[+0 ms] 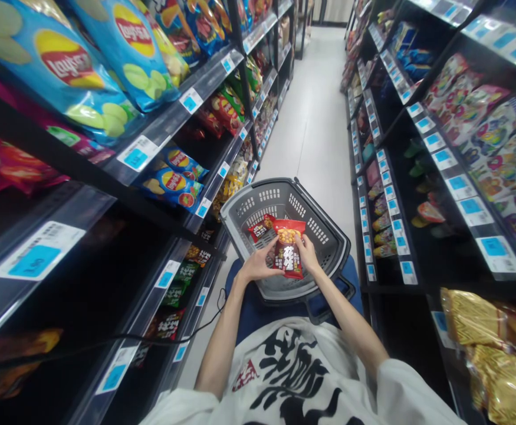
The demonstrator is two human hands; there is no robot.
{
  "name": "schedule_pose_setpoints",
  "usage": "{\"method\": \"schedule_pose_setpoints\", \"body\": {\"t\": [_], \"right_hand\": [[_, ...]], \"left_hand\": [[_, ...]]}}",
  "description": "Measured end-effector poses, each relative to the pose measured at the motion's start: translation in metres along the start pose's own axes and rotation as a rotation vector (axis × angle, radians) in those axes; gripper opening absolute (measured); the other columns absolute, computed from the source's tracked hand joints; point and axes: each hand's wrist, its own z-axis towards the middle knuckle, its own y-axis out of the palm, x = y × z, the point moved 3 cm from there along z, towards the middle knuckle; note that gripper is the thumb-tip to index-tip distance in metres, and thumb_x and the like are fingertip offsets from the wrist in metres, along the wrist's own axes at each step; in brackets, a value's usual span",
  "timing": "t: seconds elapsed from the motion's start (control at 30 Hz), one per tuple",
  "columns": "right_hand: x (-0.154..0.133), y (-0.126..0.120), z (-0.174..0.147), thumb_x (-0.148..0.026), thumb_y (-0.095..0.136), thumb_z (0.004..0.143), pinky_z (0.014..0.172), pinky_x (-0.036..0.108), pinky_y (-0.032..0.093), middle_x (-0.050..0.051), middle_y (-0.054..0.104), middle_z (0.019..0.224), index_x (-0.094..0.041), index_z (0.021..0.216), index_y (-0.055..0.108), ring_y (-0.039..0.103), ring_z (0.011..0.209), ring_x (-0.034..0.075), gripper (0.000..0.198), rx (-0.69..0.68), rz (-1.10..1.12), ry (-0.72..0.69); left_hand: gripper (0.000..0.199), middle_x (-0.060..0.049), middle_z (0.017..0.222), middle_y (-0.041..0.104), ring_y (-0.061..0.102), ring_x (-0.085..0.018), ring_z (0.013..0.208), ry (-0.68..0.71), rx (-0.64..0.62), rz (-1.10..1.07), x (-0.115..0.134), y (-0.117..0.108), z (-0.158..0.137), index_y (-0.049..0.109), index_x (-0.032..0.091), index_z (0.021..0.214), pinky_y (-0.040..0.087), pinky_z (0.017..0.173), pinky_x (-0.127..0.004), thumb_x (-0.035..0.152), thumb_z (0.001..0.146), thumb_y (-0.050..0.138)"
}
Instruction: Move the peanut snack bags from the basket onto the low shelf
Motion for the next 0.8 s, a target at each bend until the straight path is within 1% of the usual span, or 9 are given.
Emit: {"method": "schedule_pose_setpoints", "body": {"t": [0.17,0.33,0.43,0.63,0.8], "right_hand": [[0.001,0.0,-0.0006,-0.07,0.057,0.087,0.064,0.026,0.039,0.0,0.058,0.075,-0.02,0.083,0.051,0.049,0.069,0.016,0.05,-0.011,0.014,-0.001],[-0.0026,0.0026,0.0035,-0.069,0.057,0.088,0.066,0.027,0.04,0.0,0.058,0.074,-0.02,0.086,0.055,0.049,0.07,0.017,0.049,-0.007,0.006,-0.011],[-0.0018,0.0037,0.0058,-0.069,0.058,0.088,0.068,0.027,0.041,0.0,0.059,0.074,-0.02,0.086,0.056,0.051,0.07,0.017,0.049,-0.009,0.001,-0.015],[0.0029,0.0032,0.0071,-0.068,0.057,0.09,0.069,0.027,0.043,0.001,0.062,0.082,-0.019,0.092,0.058,0.052,0.071,0.017,0.048,-0.019,0.013,-0.018],[0.0038,0.0033,0.0078,-0.068,0.057,0.089,0.069,0.027,0.044,0.003,0.064,0.088,-0.019,0.096,0.06,0.054,0.074,0.018,0.05,-0.024,0.022,-0.009]], "left_hand": [[0.12,-0.01,0.122,0.068,0.068,-0.022,0.091,0.009,-0.004,0.006,0.0003,0.0,-0.0003,0.021,0.023,0.164,0.055,0.084,-0.033,0.053,0.069,0.087],[0.119,-0.007,0.113,0.068,0.067,-0.019,0.085,0.01,-0.001,-0.012,-0.0027,-0.0034,0.0024,0.021,0.023,0.164,0.055,0.082,-0.032,0.051,0.069,0.088],[0.118,-0.007,0.115,0.068,0.067,-0.019,0.087,0.008,0.006,-0.019,-0.0034,-0.0048,0.003,0.022,0.023,0.164,0.056,0.083,-0.032,0.051,0.07,0.087],[0.118,-0.008,0.115,0.068,0.067,-0.02,0.087,0.003,0.011,-0.001,-0.0032,-0.0038,0.0032,0.023,0.022,0.164,0.055,0.083,-0.033,0.052,0.07,0.087],[0.118,-0.007,0.115,0.068,0.067,-0.021,0.09,0.019,0.016,0.016,-0.0042,-0.0029,0.0028,0.021,0.025,0.164,0.054,0.085,-0.033,0.053,0.07,0.087]]}}
